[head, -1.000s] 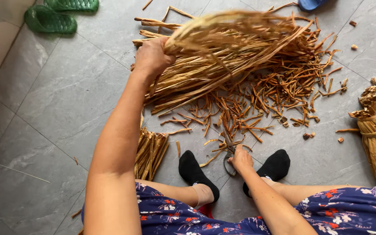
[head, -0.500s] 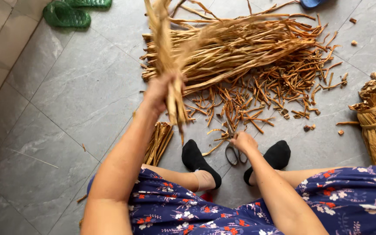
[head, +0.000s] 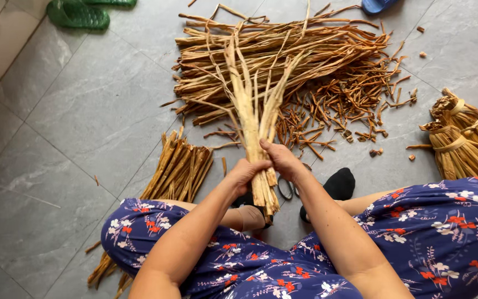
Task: The person sits on a tiled floor and uses a pair of scissors to trim the ends of bundles of dried plant stems. They hold a bundle in one hand and cut the uneven tips with the other, dropping the trimmed pieces onto the floor. The person repeatedly picks up new bundles from a larger pile and continues the trimming process.
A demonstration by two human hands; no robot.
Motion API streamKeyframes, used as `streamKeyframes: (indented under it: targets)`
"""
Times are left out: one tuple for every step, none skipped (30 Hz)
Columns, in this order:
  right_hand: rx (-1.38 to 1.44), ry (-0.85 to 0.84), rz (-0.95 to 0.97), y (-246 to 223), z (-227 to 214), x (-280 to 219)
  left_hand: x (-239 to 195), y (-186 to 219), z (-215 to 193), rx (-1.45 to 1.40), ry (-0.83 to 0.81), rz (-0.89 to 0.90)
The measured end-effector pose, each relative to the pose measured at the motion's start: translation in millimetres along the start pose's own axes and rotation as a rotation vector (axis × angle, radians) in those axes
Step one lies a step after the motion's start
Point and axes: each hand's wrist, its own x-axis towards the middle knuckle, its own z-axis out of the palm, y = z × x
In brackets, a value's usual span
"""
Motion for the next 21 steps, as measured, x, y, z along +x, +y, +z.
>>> streamKeyframes:
  targets:
    - [-0.014,0.020,0.001,-1,0,-4,0,-6,4,0.047,-0.024,-0.015]
    - [-0.041,-0.011,-0.042,-4,3,-8,-4,-9,5,0.094,-0.046,-0.035]
    - [-0.067,-0.041,-0.085,-10,5,-12,-7,-8,5,0.080,-0.078,0.010]
    - [-0.090,-0.068,-0.122,-16,6,-18,-9,-6,7,0.063,-0.110,0.047]
    - [-0.140,-0.082,-0.161,-26,8,-21,-12,0,9,0.045,-0.142,0.085]
    - [-0.191,-0.101,-0.199,-38,14,-21,-13,11,10,0.028,-0.138,0.100]
    - [-0.091,-0.131,-0.219,-50,19,-24,-15,25,12,0.011,-0.134,0.115]
    - [0.009,-0.160,-0.243,-62,23,-28,-16,41,14,-0.077,-0.169,0.202]
    - [0.094,-0.132,-0.269,-69,26,-37,-18,57,16,-0.165,-0.204,0.289]
    - [0.179,-0.103,-0.303,-78,26,-44,-20,75,18,-0.234,-0.188,0.334]
    - [0.263,-0.074,-0.336,-83,29,-49,-22,88,20,-0.303,-0.174,0.379]
    - [0.353,0.012,-0.366,-81,33,-52,-23,97,23,-0.304,-0.134,0.424]
    - [0.443,0.099,-0.395,-74,38,-57,-21,102,26,-0.306,-0.094,0.469]
    - [0.533,0.189,-0.419,-65,39,-62,-19,101,28,-0.311,-0.050,0.510]
    - [0.577,0.191,-0.391,-58,41,-63,-15,95,32,-0.283,0.009,0.557]
    - [0.623,0.191,-0.361,-47,46,-62,-11,85,37,-0.253,0.070,0.603]
    - [0.670,0.191,-0.331,-39,49,-59,-6,75,42,-0.223,0.132,0.648]
    - [0.625,0.195,-0.348,-34,51,-53,-3,62,46,-0.266,0.122,0.625]
    - [0.581,0.199,-0.365,-31,53,-44,-1,48,50,-0.310,0.113,0.602]
    - [0.533,0.199,-0.383,-30,53,-39,1,41,51,-0.354,0.103,0.583]
    - [0.504,0.202,-0.368,-30,49,-40,4,38,49,-0.390,0.104,0.553]
